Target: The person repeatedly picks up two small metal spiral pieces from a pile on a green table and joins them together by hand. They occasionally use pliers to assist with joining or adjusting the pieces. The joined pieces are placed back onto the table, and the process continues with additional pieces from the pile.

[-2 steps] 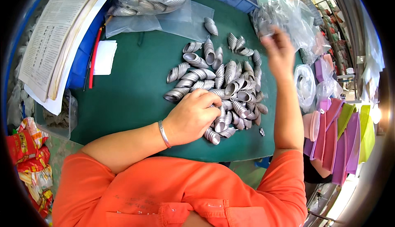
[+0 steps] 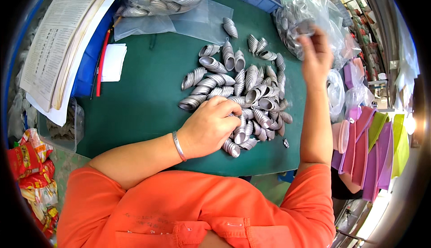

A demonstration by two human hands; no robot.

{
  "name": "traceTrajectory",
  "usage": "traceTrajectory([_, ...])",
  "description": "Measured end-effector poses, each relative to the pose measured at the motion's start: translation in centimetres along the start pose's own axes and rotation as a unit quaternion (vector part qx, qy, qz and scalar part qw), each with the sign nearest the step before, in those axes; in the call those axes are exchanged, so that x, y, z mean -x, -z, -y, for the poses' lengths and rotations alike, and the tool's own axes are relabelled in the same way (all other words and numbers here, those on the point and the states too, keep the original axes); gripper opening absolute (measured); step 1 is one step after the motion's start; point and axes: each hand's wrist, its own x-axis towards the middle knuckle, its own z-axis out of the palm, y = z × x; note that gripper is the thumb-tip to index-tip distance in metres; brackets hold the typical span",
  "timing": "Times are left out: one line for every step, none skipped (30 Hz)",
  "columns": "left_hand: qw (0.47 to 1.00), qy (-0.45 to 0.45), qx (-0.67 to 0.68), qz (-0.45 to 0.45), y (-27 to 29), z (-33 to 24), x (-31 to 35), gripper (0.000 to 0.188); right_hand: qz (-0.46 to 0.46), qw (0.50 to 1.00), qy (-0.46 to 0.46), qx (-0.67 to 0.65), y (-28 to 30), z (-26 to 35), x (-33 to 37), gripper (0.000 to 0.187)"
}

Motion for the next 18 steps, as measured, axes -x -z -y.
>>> traceTrajectory([1.0,0.004,0.0,-0.002,-0.1,0.0,0.1,0.016,-0.052,0.995,0.075,-0.044,-0.1,1.1,-0.4,0.033])
traceTrajectory([1.0,0.005,0.001,-0.004,-0.1,0.0,0.0,0.016,-0.077,0.992,0.09,-0.046,-0.4,1.6,-0.1,0.032])
traceTrajectory([1.0,0.006,0.002,-0.006,-0.1,0.0,0.0,0.016,-0.103,0.988,0.106,-0.049,-0.5,2.0,0.4,0.032])
traceTrajectory([1.0,0.006,0.003,-0.006,-0.1,0.0,0.0,0.016,0.031,0.999,0.032,0.029,-0.2,2.7,1.5,0.03])
traceTrajectory([1.0,0.007,0.004,-0.004,-0.1,-0.1,0.0,0.015,0.163,0.98,-0.043,0.105,0.1,3.1,2.3,0.029])
traceTrajectory([1.0,0.008,0.004,-0.003,-0.1,-0.1,0.0,0.015,0.363,0.92,0.019,0.147,0.5,2.7,2.5,0.029])
traceTrajectory([1.0,0.003,0.007,0.001,-0.1,0.0,0.0,0.017,0.407,0.907,-0.014,0.11,0.3,1.7,3.5,0.029])
traceTrajectory([1.0,0.003,0.007,0.002,-0.2,0.2,0.2,0.019,0.399,0.91,-0.034,0.104,0.3,1.5,4.1,0.038])
traceTrajectory([1.0,0.003,0.008,0.003,-0.3,0.2,0.3,0.023,0.392,0.913,-0.053,0.099,0.4,1.6,4.9,0.048])
traceTrajectory([1.0,0.013,0.009,0.014,-0.1,0.1,0.2,0.031,0.412,0.905,-0.01,0.107,0.2,1.8,5.8,0.06])
traceTrajectory([0.999,0.021,0.012,0.029,0.2,-0.3,0.0,0.039,0.427,0.897,0.03,0.115,0.2,2.1,7.0,0.071])
traceTrajectory([0.999,0.029,0.015,0.044,0.4,-0.5,-0.1,0.047,0.445,0.862,0.089,0.226,0.1,2.3,8.4,0.087])
traceTrajectory([0.998,0.031,-0.017,0.059,0.6,-0.6,-0.1,0.054,0.428,0.86,0.093,0.263,-0.4,3.1,9.2,0.081])
traceTrajectory([0.996,0.032,-0.048,0.075,0.7,-0.8,-0.1,0.062,0.419,0.864,0.093,0.263,-0.3,3.1,9.6,0.076])
traceTrajectory([0.992,0.033,-0.08,0.09,0.7,-0.9,0.0,0.069,0.411,0.868,0.092,0.264,-0.1,3.1,9.8,0.071])
traceTrajectory([0.987,0.041,-0.1,0.116,0.7,-1.0,0.1,0.071,0.392,0.881,0.099,0.245,0.0,2.5,10.0,0.068])
traceTrajectory([0.988,0.041,-0.094,0.113,0.7,-0.9,0.2,0.069,0.372,0.894,0.104,0.228,0.2,1.7,10.4,0.065])
traceTrajectory([0.989,0.041,-0.088,0.109,0.6,-0.7,0.2,0.068,0.351,0.906,0.109,0.211,0.1,1.2,10.5,0.061])
